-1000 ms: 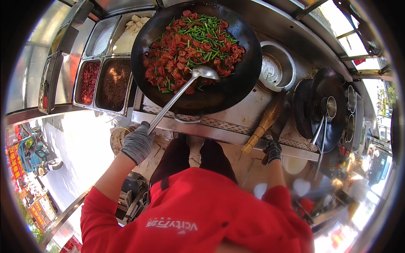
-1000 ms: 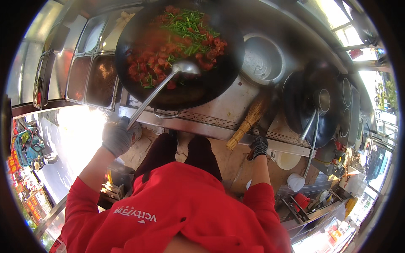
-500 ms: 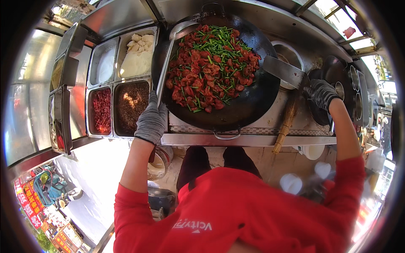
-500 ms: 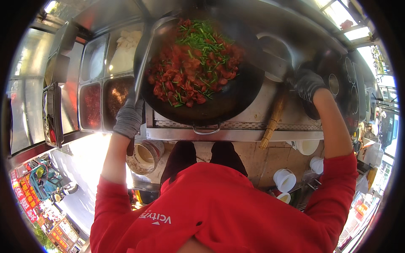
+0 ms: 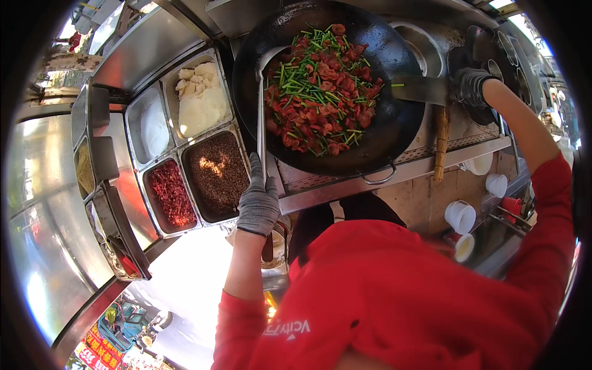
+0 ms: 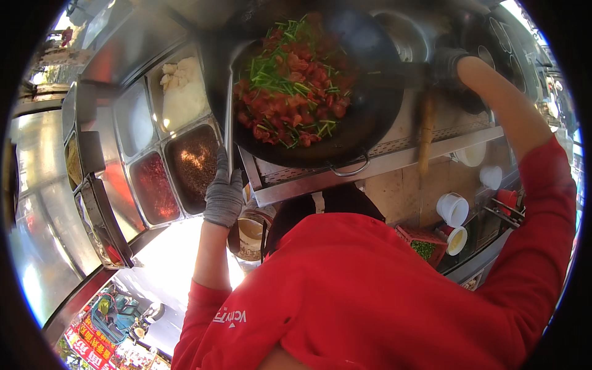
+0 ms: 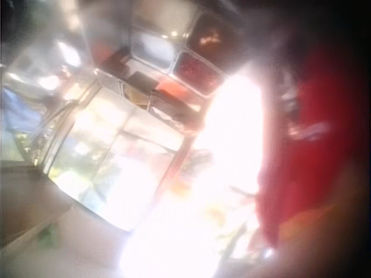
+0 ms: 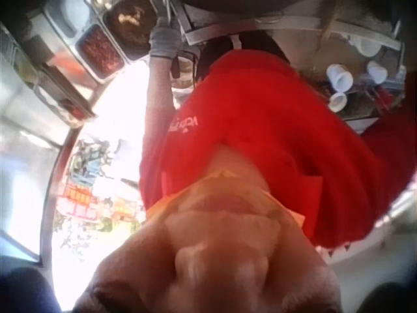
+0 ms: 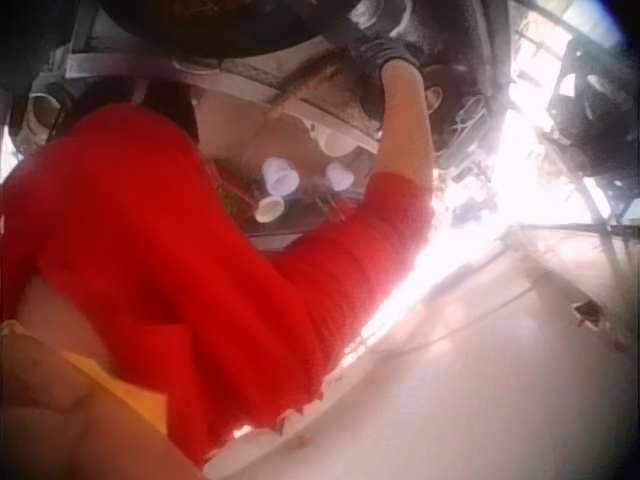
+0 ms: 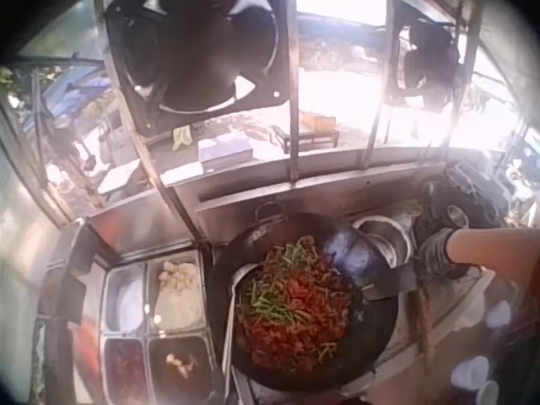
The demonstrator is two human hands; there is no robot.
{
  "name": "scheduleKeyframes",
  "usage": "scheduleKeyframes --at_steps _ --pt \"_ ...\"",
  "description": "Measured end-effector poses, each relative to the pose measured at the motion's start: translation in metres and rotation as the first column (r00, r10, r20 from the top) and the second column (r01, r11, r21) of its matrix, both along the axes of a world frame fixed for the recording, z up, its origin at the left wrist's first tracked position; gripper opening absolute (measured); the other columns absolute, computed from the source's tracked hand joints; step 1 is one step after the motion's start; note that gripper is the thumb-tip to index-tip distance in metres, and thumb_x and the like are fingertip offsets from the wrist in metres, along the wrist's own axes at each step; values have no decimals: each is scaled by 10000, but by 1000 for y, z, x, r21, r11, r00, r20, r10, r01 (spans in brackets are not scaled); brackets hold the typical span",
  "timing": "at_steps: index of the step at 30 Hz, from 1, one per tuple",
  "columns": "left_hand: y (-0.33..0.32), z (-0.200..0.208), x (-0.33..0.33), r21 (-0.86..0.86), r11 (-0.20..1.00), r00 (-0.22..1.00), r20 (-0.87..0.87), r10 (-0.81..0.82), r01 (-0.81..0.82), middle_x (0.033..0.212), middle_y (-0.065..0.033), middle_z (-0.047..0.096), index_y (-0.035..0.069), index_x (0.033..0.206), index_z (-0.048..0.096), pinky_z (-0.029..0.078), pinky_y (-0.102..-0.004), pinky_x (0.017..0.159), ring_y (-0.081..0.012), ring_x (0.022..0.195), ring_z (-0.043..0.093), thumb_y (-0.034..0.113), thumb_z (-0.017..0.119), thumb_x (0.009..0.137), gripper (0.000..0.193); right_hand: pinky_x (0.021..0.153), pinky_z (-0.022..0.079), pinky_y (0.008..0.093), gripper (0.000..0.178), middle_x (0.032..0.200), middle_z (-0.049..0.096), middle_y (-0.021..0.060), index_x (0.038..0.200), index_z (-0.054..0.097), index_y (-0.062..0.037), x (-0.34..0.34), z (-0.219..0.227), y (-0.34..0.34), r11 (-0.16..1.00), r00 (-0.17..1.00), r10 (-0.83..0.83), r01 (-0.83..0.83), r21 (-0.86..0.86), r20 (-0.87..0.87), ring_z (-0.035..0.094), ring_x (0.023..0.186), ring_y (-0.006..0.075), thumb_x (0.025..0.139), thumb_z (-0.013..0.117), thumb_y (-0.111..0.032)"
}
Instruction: The person stir-fries green vegetables and sliced meat in a wok using a ladle and spatula. They add ingredients from nearby containers, continuously mix the contents, and transfer portions into a metal tray.
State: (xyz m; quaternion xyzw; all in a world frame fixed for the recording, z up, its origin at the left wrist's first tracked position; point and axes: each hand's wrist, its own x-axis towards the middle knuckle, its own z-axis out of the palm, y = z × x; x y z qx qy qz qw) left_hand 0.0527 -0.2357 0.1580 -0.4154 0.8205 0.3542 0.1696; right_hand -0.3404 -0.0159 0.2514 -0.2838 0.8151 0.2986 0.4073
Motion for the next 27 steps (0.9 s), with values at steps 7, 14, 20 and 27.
scheduleKeyframes --at_steps 7,14,20,27 --pt "42 -10 -20 124 991 997 -57 51 -43 1077 -265 630 168 1518 175 504 -419 818 -382 969 650 201 527 940 678 869 478 429 472 1031 678 158 1104 655 -70 59 -138 -49 811 998 -57 40 -583 -11 641 956 337 905 508 -472" --pt "35 -1 8 17 996 996 -13 88 -88 1010 -253 647 176 1520 164 504 -415 798 -360 902 661 245 496 955 659 803 509 319 319 993 703 98 1074 693 -118 -30 -66 25 990 955 143 -141 -28 259 660 893 235 831 674 -324" --pt "70 -23 -18 14 999 983 -181 35 -33 1093 -307 598 160 1516 166 480 -459 845 -437 998 604 206 509 928 682 863 498 371 361 1169 613 90 1294 552 -199 55 -172 -16 720 708 688 -640 -268 158 624 992 265 940 496 -241" --pt "26 -1 -32 -66 997 997 -67 43 -48 855 -279 648 181 1517 126 502 -506 744 -458 816 630 197 509 934 697 801 498 378 406 935 671 134 1077 660 -65 -12 -82 -20 921 969 238 -205 -330 62 643 849 282 882 591 -414"
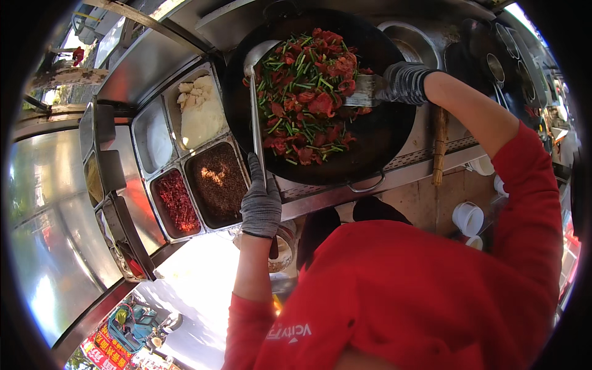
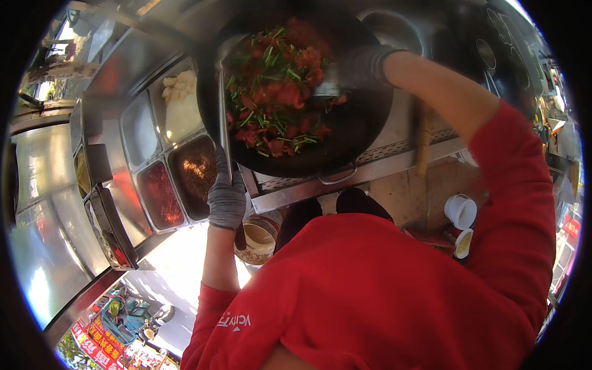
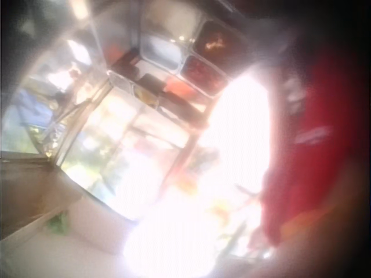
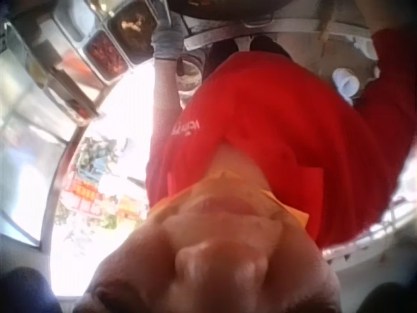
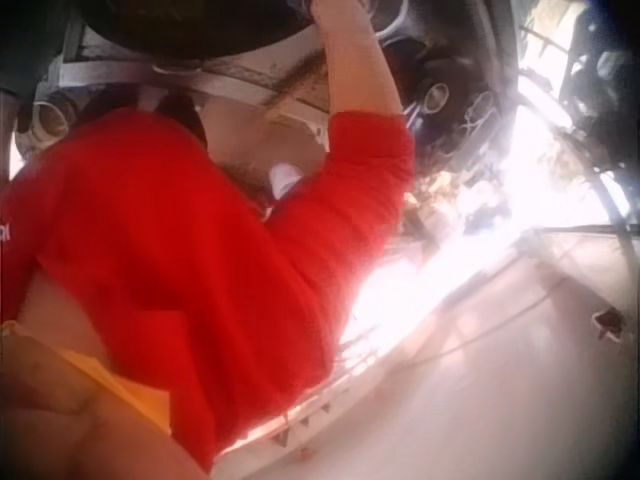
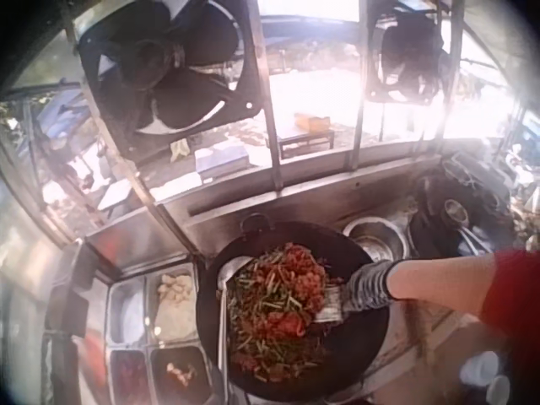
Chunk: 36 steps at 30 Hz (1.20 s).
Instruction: The person stir-fries green vegetables and sliced meat in a wok using a ladle and spatula. They add ingredients from nearby containers, continuously mix the contents, and transfer portions into a metal tray.
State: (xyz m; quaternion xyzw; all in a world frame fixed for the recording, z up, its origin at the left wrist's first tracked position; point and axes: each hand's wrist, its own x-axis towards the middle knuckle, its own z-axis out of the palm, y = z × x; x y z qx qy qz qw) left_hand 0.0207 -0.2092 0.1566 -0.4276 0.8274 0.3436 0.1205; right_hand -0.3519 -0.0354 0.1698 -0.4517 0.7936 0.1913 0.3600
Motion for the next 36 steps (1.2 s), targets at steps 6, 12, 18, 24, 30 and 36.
scheduleKeyframes --at_steps 6,12,18,24,30,36 --pt "14 -33 -35 70 997 998 -60 25 -21 1036 -303 618 174 1508 199 494 -445 789 -424 930 631 200 546 906 695 859 497 392 420 1057 670 132 1117 667 -85 -9 -11 33 961 991 -135 130 243 5 649 932 283 949 457 -408" --pt "26 -9 -7 125 992 996 -76 38 -28 997 -287 627 192 1518 168 497 -436 806 -401 906 642 192 530 912 706 862 506 426 381 1103 660 129 1124 651 -105 38 -34 -28 987 996 -78 73 -142 -31 640 986 305 966 413 -358" --pt "3 -30 -37 148 987 993 -92 74 -60 882 -268 645 182 1520 133 507 -458 728 -417 795 642 206 521 915 719 824 510 374 434 1000 696 155 1088 691 -97 -13 64 29 969 972 -141 174 176 -187 668 932 294 845 601 -445" --pt "40 -24 -18 184 982 990 -141 -17 43 1206 -283 542 173 1513 191 487 -406 898 -395 1065 593 147 536 911 694 816 515 417 372 971 687 175 1008 696 -78 49 3 -30 952 974 -172 125 -281 -146 657 924 344 913 507 -384" --pt "29 12 23 218 960 984 73 162 -174 1328 -238 510 174 1516 158 473 -444 925 -406 1145 558 158 481 948 655 753 524 359 386 884 709 113 1031 690 -79 -2 54 19 976 984 85 -50 213 -157 677 822 259 920 507 -401" --pt "59 -13 10 173 980 993 -45 113 -103 1182 -276 577 200 1524 144 482 -430 850 -400 1031 610 143 496 929 693 811 515 372 345 986 692 126 1071 677 -96 50 -27 -13 992 999 16 -21 -128 -47 649 900 313 945 471 -343"
